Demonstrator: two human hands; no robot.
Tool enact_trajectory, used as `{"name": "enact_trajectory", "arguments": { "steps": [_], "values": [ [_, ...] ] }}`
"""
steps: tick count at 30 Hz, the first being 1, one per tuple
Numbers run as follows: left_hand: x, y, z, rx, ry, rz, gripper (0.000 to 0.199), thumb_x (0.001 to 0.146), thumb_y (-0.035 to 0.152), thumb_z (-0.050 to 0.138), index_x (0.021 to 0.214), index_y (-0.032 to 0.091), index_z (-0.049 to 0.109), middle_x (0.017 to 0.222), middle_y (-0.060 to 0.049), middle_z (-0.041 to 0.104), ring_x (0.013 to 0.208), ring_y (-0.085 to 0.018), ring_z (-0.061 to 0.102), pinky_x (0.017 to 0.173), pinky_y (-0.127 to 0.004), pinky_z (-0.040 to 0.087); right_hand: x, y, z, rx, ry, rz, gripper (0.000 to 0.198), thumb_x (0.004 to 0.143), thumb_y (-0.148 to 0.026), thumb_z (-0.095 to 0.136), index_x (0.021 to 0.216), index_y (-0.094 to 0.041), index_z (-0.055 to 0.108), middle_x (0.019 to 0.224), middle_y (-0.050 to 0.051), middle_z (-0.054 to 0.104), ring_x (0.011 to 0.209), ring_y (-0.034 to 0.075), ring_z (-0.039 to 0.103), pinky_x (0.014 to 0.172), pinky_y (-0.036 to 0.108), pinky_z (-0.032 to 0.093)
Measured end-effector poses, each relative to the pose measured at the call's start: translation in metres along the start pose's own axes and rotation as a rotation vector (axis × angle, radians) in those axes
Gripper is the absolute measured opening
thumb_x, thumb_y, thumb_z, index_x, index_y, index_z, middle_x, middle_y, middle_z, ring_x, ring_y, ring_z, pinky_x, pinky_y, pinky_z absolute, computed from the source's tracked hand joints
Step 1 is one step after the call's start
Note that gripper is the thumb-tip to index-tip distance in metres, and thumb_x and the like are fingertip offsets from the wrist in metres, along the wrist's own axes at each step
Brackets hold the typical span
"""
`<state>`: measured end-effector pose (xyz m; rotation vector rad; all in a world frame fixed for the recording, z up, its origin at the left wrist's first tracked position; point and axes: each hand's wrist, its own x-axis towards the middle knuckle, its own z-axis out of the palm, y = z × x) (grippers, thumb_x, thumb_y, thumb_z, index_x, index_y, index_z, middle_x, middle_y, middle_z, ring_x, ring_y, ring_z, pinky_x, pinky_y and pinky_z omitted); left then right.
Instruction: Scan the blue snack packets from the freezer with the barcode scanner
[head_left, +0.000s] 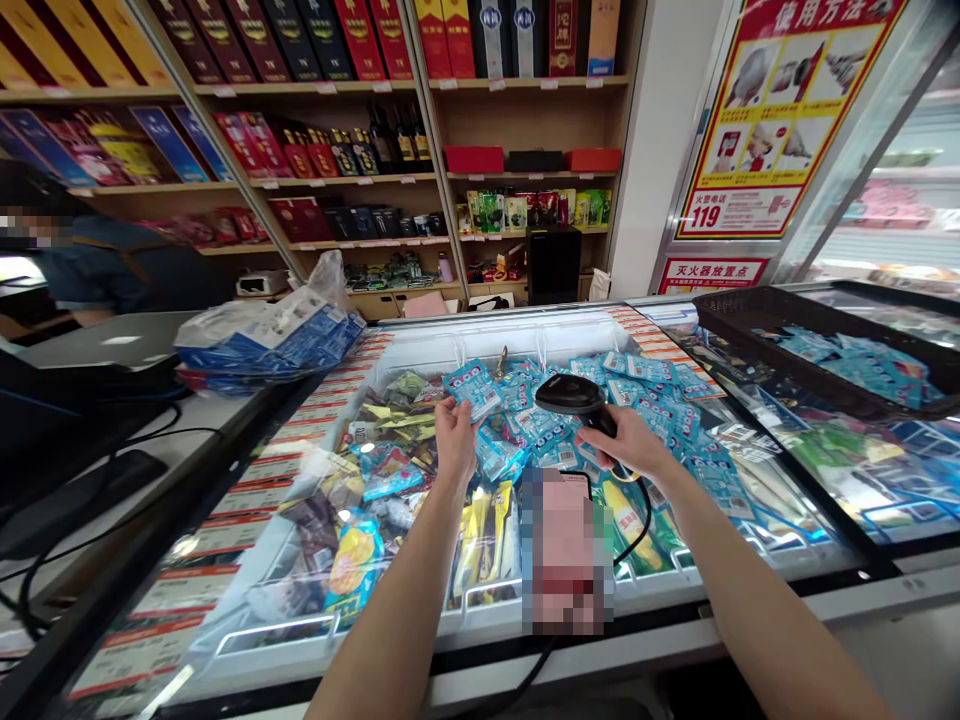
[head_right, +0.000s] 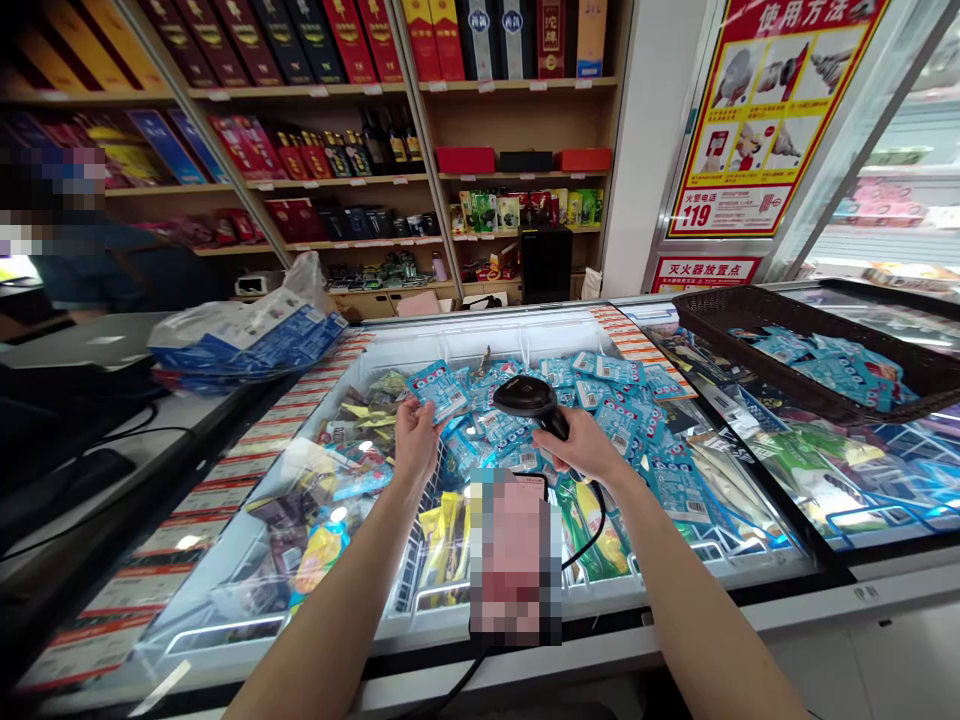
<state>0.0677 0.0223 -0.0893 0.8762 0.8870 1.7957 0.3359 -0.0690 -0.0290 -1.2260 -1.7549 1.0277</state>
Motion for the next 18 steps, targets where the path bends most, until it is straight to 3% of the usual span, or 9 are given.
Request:
{"name": "enact_trajectory", "arguments": {
  "steps": [4,11,18],
  "values": [
    [0.0024,-0.0013,-0.0007,-0.009,0.009,-0.003,0.04,0.07,0.034,0.073,0.094,0.022,0.043,0.082,0.003,0.059,0.075,-0.01,0.06,0.076,-0.031,0.055,-0.0014,-0.0006,0.0032,0.039,-0.047,-0.001,0.022,0.085,-0.038,0.059,0.094,-0.018,0.056,0.077,0.003,0.071,0.042,0.012,0.055,0.044,0.026,0.041],
    [0.0055,-0.0061,-0.0039,0.039,0.028,-0.003,0.04,0.072,0.036,0.071,0.095,0.022,0.042,0.081,0.004,0.057,0.075,-0.011,0.058,0.076,-0.032,0.055,-0.0003,0.0004,0.0071,0.018,-0.066,0.004,0.02,0.084,-0.036,0.06,0.093,-0.018,0.059,0.06,0.0,0.065,0.042,0.014,0.055,0.047,0.028,0.044],
    [0.0063,-0.0081,-0.0052,0.052,0.031,0.006,0.036,0.074,0.035,0.068,0.095,0.021,0.042,0.084,0.002,0.058,0.075,-0.01,0.059,0.076,-0.031,0.055,0.0004,0.0034,0.0078,0.008,-0.071,-0.018,0.025,0.084,-0.04,0.061,0.095,-0.017,0.06,0.061,0.001,0.066,0.043,0.016,0.057,0.047,0.028,0.045]
  ]
}}
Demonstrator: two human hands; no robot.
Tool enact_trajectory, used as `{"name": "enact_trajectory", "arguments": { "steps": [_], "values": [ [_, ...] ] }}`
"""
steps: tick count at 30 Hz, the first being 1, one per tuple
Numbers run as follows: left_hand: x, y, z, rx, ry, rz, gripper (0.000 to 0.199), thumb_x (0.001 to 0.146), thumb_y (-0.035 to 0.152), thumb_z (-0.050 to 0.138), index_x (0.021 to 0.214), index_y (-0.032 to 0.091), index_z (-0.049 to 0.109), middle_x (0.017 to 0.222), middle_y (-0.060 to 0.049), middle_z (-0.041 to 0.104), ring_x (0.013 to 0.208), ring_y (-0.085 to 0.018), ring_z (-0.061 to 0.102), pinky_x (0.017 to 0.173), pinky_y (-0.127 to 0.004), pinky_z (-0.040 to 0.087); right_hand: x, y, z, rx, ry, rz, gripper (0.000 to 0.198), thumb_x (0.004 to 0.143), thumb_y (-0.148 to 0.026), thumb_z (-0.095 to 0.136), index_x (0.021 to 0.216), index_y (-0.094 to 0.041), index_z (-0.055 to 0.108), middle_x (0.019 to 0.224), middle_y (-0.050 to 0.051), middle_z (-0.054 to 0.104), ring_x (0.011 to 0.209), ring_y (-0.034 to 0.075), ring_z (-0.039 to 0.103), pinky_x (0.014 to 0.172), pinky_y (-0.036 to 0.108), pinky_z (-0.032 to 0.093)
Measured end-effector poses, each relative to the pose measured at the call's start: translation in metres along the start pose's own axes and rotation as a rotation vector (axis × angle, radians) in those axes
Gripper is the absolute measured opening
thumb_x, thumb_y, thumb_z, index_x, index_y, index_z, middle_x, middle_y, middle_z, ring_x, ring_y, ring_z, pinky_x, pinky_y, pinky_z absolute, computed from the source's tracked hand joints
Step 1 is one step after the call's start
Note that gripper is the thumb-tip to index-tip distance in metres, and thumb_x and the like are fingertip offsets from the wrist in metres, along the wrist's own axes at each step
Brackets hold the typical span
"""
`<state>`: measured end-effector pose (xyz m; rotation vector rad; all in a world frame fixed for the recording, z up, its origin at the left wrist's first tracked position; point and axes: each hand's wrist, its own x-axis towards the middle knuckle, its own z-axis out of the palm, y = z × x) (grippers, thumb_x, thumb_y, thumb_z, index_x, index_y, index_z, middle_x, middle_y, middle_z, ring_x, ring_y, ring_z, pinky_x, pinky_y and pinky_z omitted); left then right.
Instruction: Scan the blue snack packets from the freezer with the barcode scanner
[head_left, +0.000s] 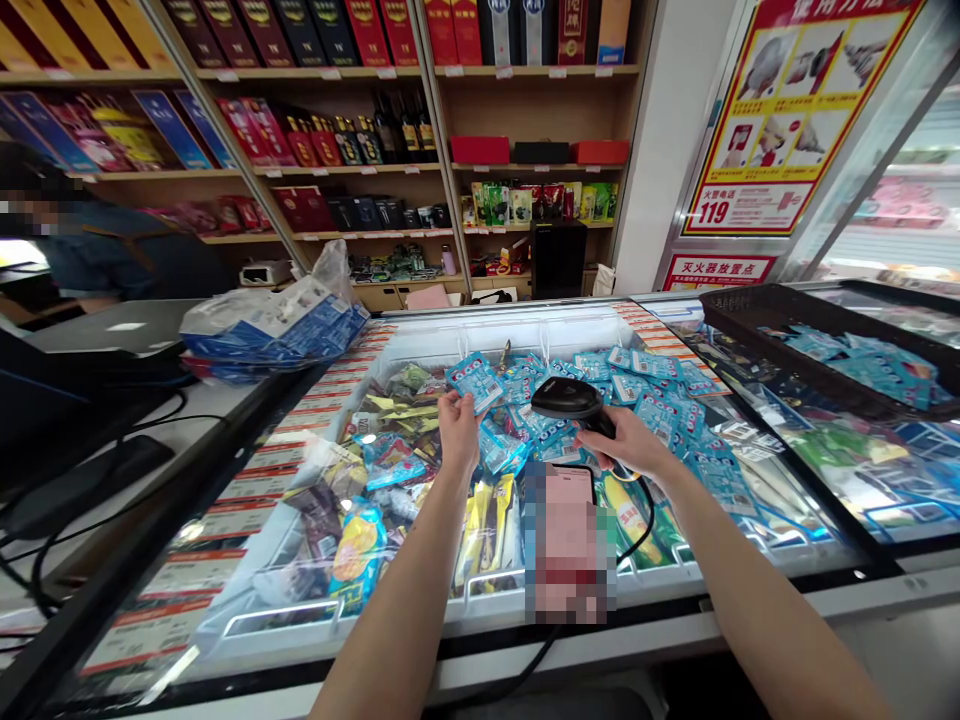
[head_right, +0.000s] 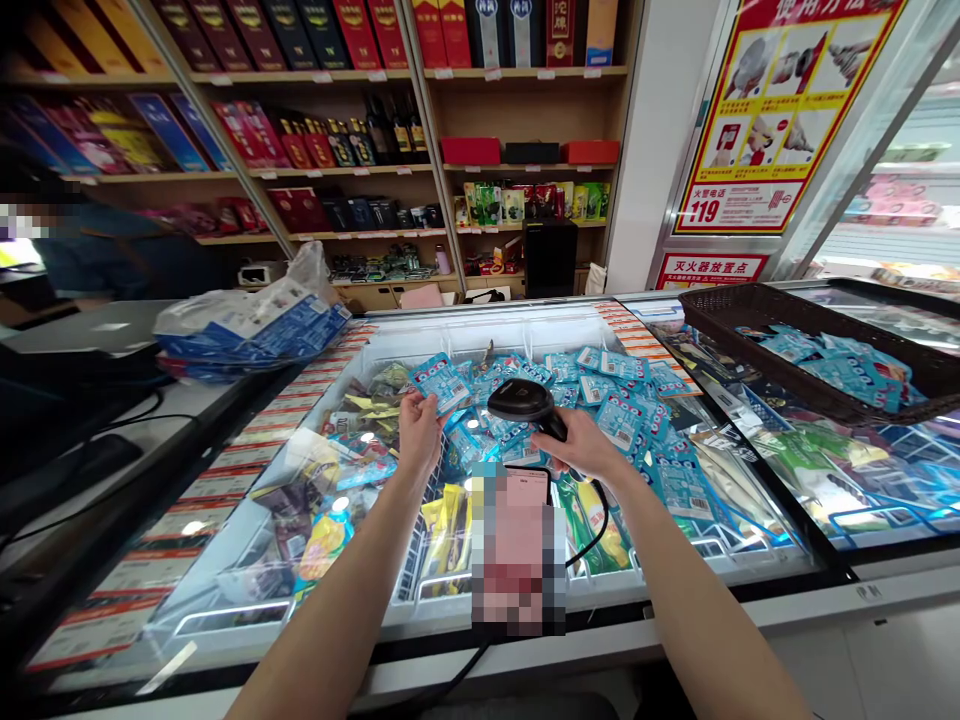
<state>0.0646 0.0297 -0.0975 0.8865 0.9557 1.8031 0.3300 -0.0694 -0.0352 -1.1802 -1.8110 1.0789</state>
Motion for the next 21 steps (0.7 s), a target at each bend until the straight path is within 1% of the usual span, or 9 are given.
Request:
{"name": "enact_trajectory", "arguments": {
  "steps": [5,8,10,12,13,14,15,18,21],
  "values": [
    [0.001,-0.004,-0.002,0.035,0.013,0.007,0.035,0.076,0.036,0.067,0.096,0.022,0.042,0.078,0.004,0.054,0.073,-0.01,0.058,0.076,-0.031,0.055,-0.001,0.0,0.0,0.041,-0.022,0.01,0.029,0.084,-0.043,0.062,0.098,-0.018,0.059,0.078,0.005,0.072,0.044,0.014,0.057,0.045,0.028,0.044],
    [-0.001,-0.005,-0.001,0.06,0.026,0.021,0.034,0.078,0.037,0.065,0.097,0.023,0.041,0.081,0.003,0.056,0.073,-0.011,0.06,0.075,-0.032,0.055,0.001,0.0,-0.001,0.061,-0.022,0.012,0.029,0.084,-0.044,0.062,0.096,-0.018,0.057,0.078,0.005,0.072,0.043,0.013,0.056,0.045,0.027,0.044],
    [-0.002,0.0,-0.001,0.143,0.051,0.064,0.032,0.08,0.038,0.063,0.1,0.023,0.043,0.084,0.0,0.059,0.075,-0.013,0.062,0.073,-0.032,0.055,0.003,0.002,-0.002,0.1,0.004,0.025,0.03,0.084,-0.045,0.062,0.096,-0.019,0.055,0.081,0.005,0.073,0.042,0.013,0.056,0.043,0.027,0.044],
    [0.001,0.009,-0.006,0.313,0.075,0.166,0.03,0.082,0.039,0.06,0.102,0.021,0.047,0.086,-0.003,0.061,0.077,-0.016,0.063,0.073,-0.032,0.054,0.005,0.005,-0.004,0.165,0.033,0.048,0.033,0.084,-0.048,0.062,0.097,-0.019,0.053,0.084,0.006,0.073,0.042,0.012,0.056,0.041,0.026,0.043],
    [0.004,0.015,-0.012,0.434,0.074,0.251,0.029,0.083,0.039,0.06,0.103,0.02,0.05,0.087,-0.004,0.062,0.078,-0.017,0.063,0.075,-0.033,0.053,0.007,0.007,-0.005,0.205,0.043,0.063,0.034,0.083,-0.049,0.062,0.097,-0.019,0.052,0.086,0.006,0.073,0.042,0.012,0.056,0.041,0.026,0.043],
    [0.008,0.022,-0.019,0.529,0.102,0.318,0.029,0.084,0.039,0.059,0.105,0.02,0.052,0.088,-0.005,0.063,0.079,-0.017,0.063,0.076,-0.033,0.052,0.008,0.009,-0.006,0.247,0.052,0.076,0.035,0.083,-0.049,0.062,0.097,-0.02,0.052,0.087,0.006,0.073,0.043,0.012,0.057,0.04,0.026,0.043],
    [0.013,0.028,-0.028,0.599,0.151,0.348,0.029,0.085,0.038,0.057,0.107,0.019,0.053,0.088,-0.006,0.064,0.079,-0.018,0.063,0.077,-0.034,0.052,0.009,0.011,-0.007,0.286,0.058,0.088,0.036,0.082,-0.05,0.063,0.097,-0.02,0.052,0.087,0.006,0.073,0.043,0.012,0.057,0.04,0.026,0.043],
    [0.031,0.046,-0.066,0.786,0.301,0.357,0.03,0.085,0.033,0.055,0.109,0.015,0.056,0.089,-0.007,0.065,0.082,-0.02,0.063,0.082,-0.038,0.051,0.011,0.016,-0.009,0.376,0.081,0.101,0.037,0.081,-0.05,0.064,0.097,-0.019,0.052,0.088,0.007,0.073,0.043,0.011,0.056,0.039,0.026,0.043],
    [0.042,0.06,-0.103,0.977,0.369,0.351,0.034,0.085,0.031,0.05,0.114,0.013,0.058,0.094,-0.009,0.066,0.088,-0.023,0.063,0.089,-0.042,0.049,0.012,0.018,-0.009,0.428,0.114,0.109,0.038,0.079,-0.05,0.066,0.098,-0.018,0.053,0.09,0.008,0.073,0.043,0.011,0.056,0.039,0.025,0.043]
  ]
}}
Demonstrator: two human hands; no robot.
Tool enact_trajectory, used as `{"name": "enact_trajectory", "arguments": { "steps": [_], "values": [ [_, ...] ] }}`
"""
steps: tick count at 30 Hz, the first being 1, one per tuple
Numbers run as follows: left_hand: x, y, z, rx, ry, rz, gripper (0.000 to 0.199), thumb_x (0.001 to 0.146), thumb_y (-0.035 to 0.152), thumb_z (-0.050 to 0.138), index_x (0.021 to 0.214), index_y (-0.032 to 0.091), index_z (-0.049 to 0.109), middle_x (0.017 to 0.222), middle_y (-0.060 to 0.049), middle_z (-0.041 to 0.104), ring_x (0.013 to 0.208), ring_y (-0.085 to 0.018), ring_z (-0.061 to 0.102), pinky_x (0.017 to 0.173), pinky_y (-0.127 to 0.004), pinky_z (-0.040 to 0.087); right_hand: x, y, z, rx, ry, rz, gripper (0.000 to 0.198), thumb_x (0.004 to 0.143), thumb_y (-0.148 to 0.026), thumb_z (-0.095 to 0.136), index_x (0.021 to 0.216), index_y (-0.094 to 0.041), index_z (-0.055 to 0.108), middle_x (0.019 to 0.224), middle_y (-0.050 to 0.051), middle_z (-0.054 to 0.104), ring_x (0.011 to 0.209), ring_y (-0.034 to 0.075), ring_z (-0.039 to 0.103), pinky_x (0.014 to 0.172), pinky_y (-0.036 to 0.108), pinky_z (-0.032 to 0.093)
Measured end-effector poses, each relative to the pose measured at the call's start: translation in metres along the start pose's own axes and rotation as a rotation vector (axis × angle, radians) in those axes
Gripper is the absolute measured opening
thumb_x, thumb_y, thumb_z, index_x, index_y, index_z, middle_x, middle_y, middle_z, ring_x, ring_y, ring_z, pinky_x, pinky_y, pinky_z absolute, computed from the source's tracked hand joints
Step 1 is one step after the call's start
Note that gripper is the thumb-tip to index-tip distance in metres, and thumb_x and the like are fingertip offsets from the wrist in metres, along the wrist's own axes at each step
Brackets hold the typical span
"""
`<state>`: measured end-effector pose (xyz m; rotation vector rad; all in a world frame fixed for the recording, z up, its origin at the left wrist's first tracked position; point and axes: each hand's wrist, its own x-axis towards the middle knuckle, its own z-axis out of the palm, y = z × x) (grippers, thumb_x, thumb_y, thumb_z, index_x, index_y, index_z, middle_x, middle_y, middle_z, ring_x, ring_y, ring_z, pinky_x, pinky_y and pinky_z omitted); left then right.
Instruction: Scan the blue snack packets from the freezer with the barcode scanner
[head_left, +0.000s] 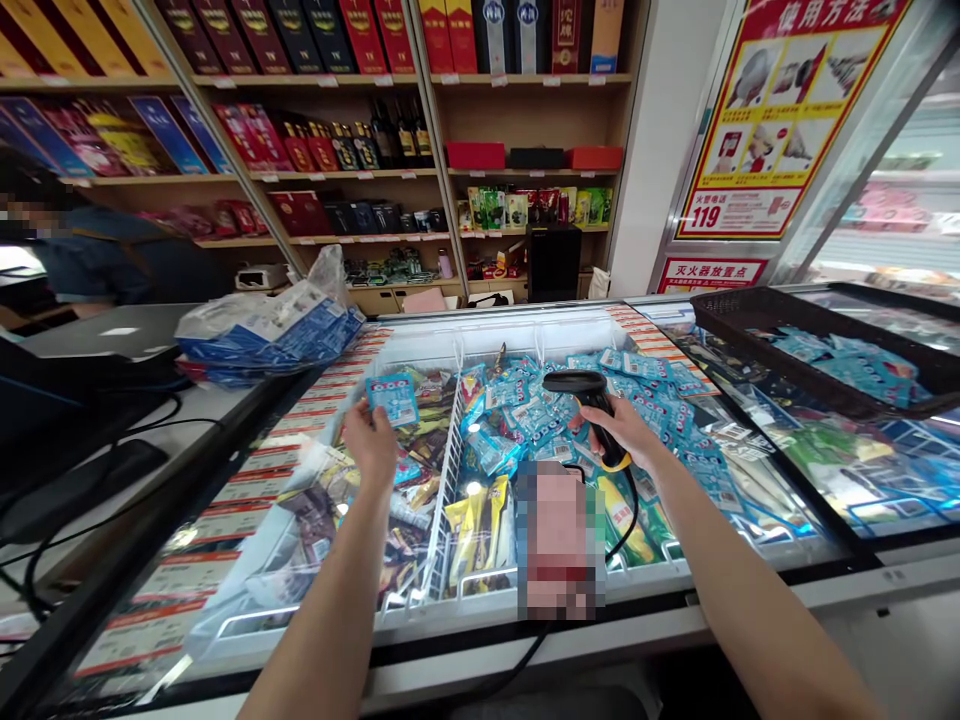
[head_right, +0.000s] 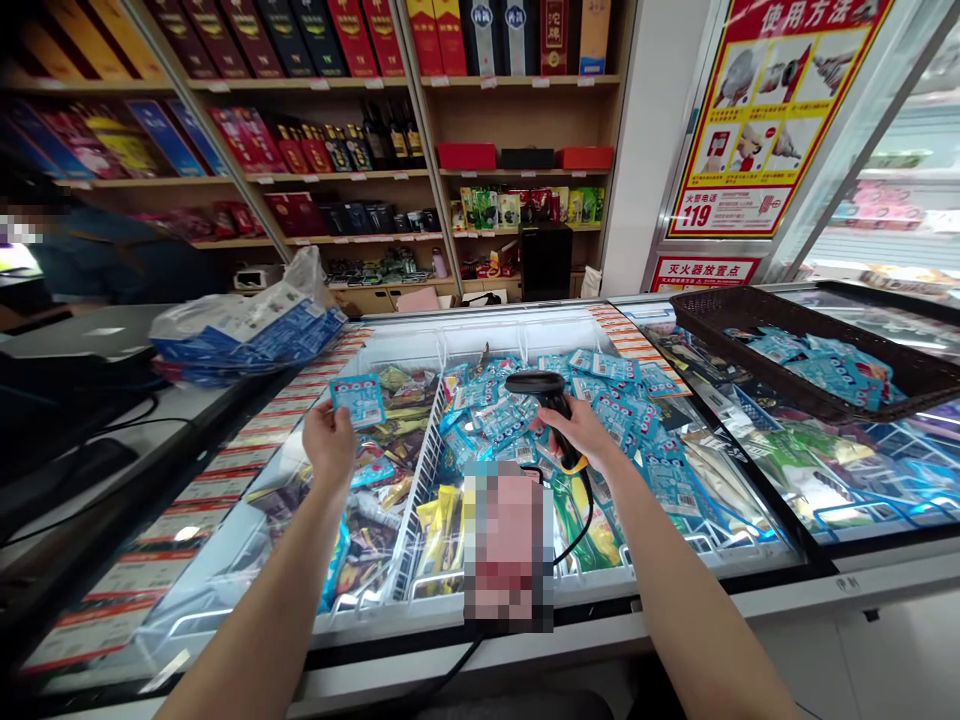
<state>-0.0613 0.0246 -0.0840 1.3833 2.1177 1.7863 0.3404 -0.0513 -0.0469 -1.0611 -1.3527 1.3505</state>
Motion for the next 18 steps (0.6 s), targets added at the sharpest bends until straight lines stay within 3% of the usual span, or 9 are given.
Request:
{"name": "enact_trajectory", "arguments": {
  "steps": [4,9,18],
  "values": [
    [0.0063,-0.0129,-0.016,0.192,-0.064,0.025,0.038,0.085,0.03,0.048,0.118,0.014,0.06,0.098,-0.012,0.067,0.094,-0.027,0.062,0.093,-0.044,0.047,0.0006,-0.0012,0.0013,0.022,0.034,0.026,0.042,0.077,-0.05,0.068,0.099,-0.018,0.054,0.09,0.008,0.073,0.043,0.011,0.055,0.039,0.025,0.044],
    [0.0012,-0.006,-0.009,0.323,-0.173,0.088,0.046,0.088,0.032,0.045,0.128,0.014,0.056,0.108,-0.016,0.066,0.1,-0.03,0.061,0.092,-0.045,0.046,0.0002,-0.0039,0.0032,0.026,0.058,0.058,0.045,0.075,-0.05,0.07,0.102,-0.018,0.054,0.089,0.008,0.073,0.042,0.01,0.055,0.037,0.025,0.044],
    [-0.0011,-0.0048,-0.0074,0.462,-0.199,0.264,0.04,0.09,0.027,0.041,0.118,0.011,0.064,0.107,-0.018,0.064,0.108,-0.031,0.058,0.096,-0.044,0.045,-0.0011,-0.0032,0.0006,0.012,0.014,0.019,0.039,0.08,-0.047,0.067,0.103,-0.018,0.054,0.088,0.007,0.073,0.044,0.01,0.056,0.038,0.025,0.044]
  ]
}}
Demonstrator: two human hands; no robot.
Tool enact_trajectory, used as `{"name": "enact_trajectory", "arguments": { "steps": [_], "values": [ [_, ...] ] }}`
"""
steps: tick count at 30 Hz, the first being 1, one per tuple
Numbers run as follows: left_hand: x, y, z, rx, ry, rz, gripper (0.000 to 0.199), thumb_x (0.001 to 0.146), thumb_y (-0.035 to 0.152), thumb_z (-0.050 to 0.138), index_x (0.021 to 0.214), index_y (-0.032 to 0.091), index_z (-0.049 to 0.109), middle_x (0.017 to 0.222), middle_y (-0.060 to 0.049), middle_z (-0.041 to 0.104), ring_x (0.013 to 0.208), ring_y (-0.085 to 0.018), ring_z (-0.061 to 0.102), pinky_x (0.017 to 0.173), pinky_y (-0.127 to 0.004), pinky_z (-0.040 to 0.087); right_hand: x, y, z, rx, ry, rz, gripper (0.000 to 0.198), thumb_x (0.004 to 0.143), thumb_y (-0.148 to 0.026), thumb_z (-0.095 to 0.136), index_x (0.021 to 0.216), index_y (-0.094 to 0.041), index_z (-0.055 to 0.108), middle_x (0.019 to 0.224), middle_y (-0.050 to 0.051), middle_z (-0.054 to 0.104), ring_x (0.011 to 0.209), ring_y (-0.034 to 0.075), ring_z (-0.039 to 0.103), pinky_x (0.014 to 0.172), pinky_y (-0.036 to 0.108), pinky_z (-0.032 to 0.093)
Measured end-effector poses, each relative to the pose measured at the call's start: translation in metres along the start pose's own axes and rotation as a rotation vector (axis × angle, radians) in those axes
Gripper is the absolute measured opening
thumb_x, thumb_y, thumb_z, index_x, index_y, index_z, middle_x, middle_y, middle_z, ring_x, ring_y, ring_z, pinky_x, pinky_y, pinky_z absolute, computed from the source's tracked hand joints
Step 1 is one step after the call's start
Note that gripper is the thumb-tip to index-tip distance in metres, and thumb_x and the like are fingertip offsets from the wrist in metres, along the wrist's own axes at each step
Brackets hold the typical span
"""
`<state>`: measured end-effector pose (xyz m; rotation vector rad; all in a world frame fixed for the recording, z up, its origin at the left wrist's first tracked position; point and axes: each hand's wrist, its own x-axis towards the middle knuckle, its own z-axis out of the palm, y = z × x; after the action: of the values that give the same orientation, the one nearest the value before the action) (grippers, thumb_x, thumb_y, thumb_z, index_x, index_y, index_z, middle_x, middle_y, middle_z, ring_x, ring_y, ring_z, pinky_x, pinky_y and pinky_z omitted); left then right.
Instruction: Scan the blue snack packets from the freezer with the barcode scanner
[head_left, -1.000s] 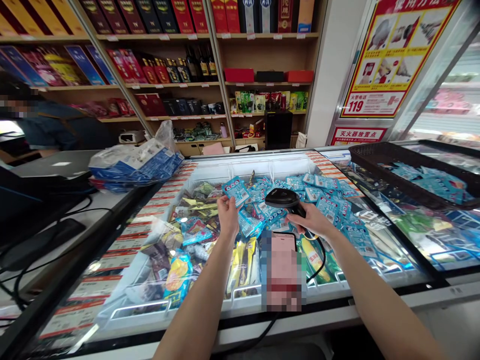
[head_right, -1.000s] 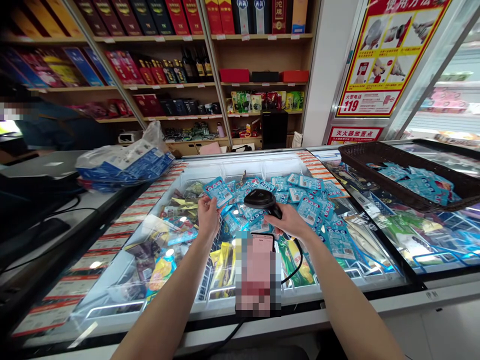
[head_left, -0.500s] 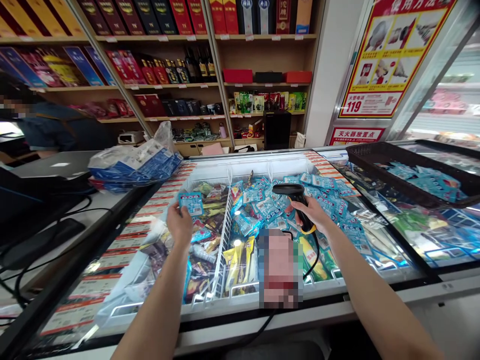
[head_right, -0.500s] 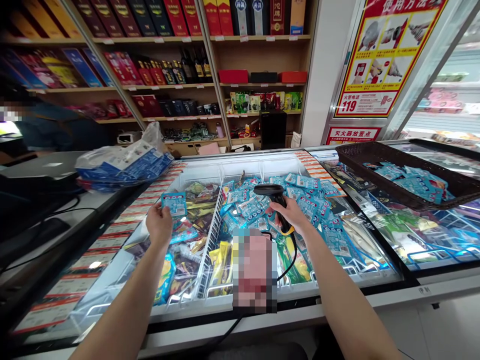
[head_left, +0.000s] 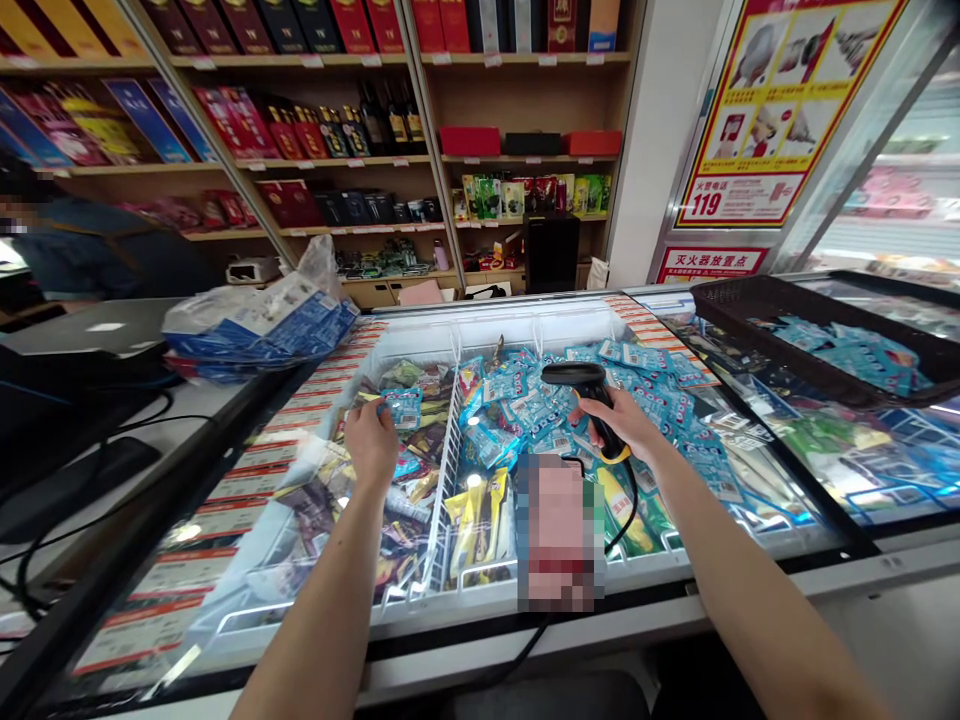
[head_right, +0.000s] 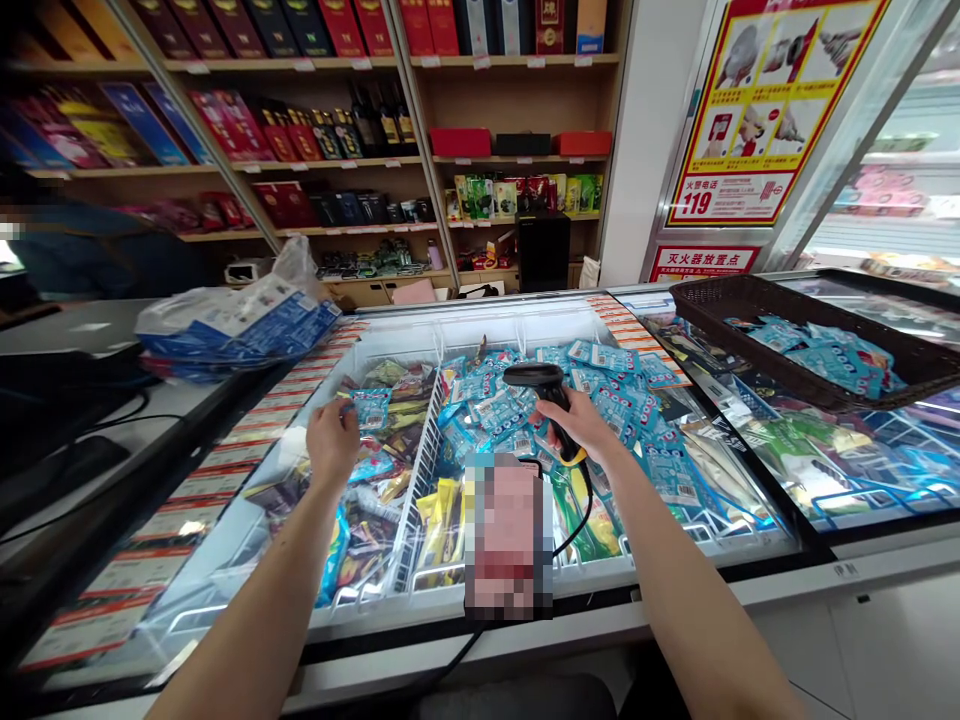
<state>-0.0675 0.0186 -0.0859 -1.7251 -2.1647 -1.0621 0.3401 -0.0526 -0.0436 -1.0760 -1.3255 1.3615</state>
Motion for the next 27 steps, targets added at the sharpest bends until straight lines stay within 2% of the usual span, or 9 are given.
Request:
{"name": "enact_trajectory", "arguments": {
  "steps": [9,11,13,15,17,20,23,27],
  "values": [
    [0.005,0.004,0.004,0.051,-0.004,-0.003,0.036,0.088,0.029,0.047,0.116,0.013,0.065,0.105,-0.017,0.061,0.104,-0.033,0.057,0.093,-0.049,0.043,-0.002,-0.002,0.002,-0.023,-0.024,0.002,0.034,0.08,-0.047,0.067,0.092,-0.019,0.052,0.084,0.005,0.072,0.041,0.009,0.054,0.039,0.024,0.043],
    [0.002,0.013,0.001,0.006,0.052,0.044,0.037,0.089,0.033,0.047,0.115,0.013,0.064,0.114,-0.018,0.06,0.111,-0.033,0.054,0.097,-0.05,0.04,-0.001,-0.001,0.003,-0.035,-0.028,0.004,0.034,0.079,-0.047,0.067,0.091,-0.019,0.052,0.085,0.006,0.072,0.042,0.009,0.055,0.039,0.024,0.043],
    [0.0,0.029,0.001,-0.127,0.099,0.15,0.038,0.092,0.034,0.043,0.119,0.015,0.062,0.128,-0.017,0.055,0.121,-0.031,0.05,0.105,-0.048,0.036,0.0,0.0,0.004,-0.047,-0.031,0.008,0.035,0.079,-0.048,0.067,0.091,-0.019,0.053,0.084,0.006,0.072,0.042,0.009,0.055,0.038,0.023,0.042],
    [-0.001,0.053,0.007,-0.336,-0.019,0.282,0.039,0.093,0.034,0.041,0.122,0.018,0.061,0.134,-0.014,0.054,0.128,-0.028,0.047,0.11,-0.043,0.033,0.001,0.001,0.006,-0.058,-0.039,0.016,0.036,0.078,-0.049,0.067,0.09,-0.018,0.055,0.08,0.006,0.072,0.041,0.009,0.054,0.038,0.023,0.041],
    [-0.001,0.079,0.02,-0.53,-0.177,0.339,0.039,0.091,0.037,0.045,0.122,0.019,0.061,0.136,-0.013,0.055,0.132,-0.027,0.046,0.114,-0.043,0.029,0.001,0.001,0.006,-0.055,-0.047,0.028,0.035,0.078,-0.049,0.067,0.088,-0.017,0.056,0.074,0.005,0.071,0.04,0.009,0.054,0.038,0.023,0.041],
    [-0.002,0.11,0.048,-0.675,-0.322,0.308,0.044,0.086,0.041,0.055,0.123,0.019,0.061,0.14,-0.015,0.053,0.138,-0.03,0.04,0.115,-0.047,0.027,0.003,0.002,0.006,-0.019,-0.062,0.032,0.034,0.079,-0.048,0.067,0.086,-0.017,0.056,0.075,0.006,0.071,0.041,0.009,0.054,0.037,0.023,0.041],
    [-0.006,0.124,0.069,-0.612,-0.398,0.322,0.043,0.085,0.041,0.058,0.121,0.02,0.062,0.136,-0.016,0.056,0.138,-0.033,0.039,0.112,-0.051,0.028,0.007,0.005,0.005,0.009,-0.045,0.034,0.033,0.079,-0.047,0.068,0.087,-0.017,0.057,0.081,0.007,0.073,0.042,0.01,0.055,0.037,0.023,0.043],
    [-0.014,0.125,0.073,-0.489,-0.385,0.378,0.043,0.083,0.043,0.061,0.121,0.022,0.062,0.123,-0.015,0.062,0.125,-0.033,0.05,0.11,-0.05,0.029,0.014,0.008,0.005,0.009,-0.001,0.057,0.032,0.079,-0.047,0.068,0.089,-0.017,0.06,0.078,0.007,0.073,0.042,0.011,0.055,0.036,0.024,0.044]
  ]
}}
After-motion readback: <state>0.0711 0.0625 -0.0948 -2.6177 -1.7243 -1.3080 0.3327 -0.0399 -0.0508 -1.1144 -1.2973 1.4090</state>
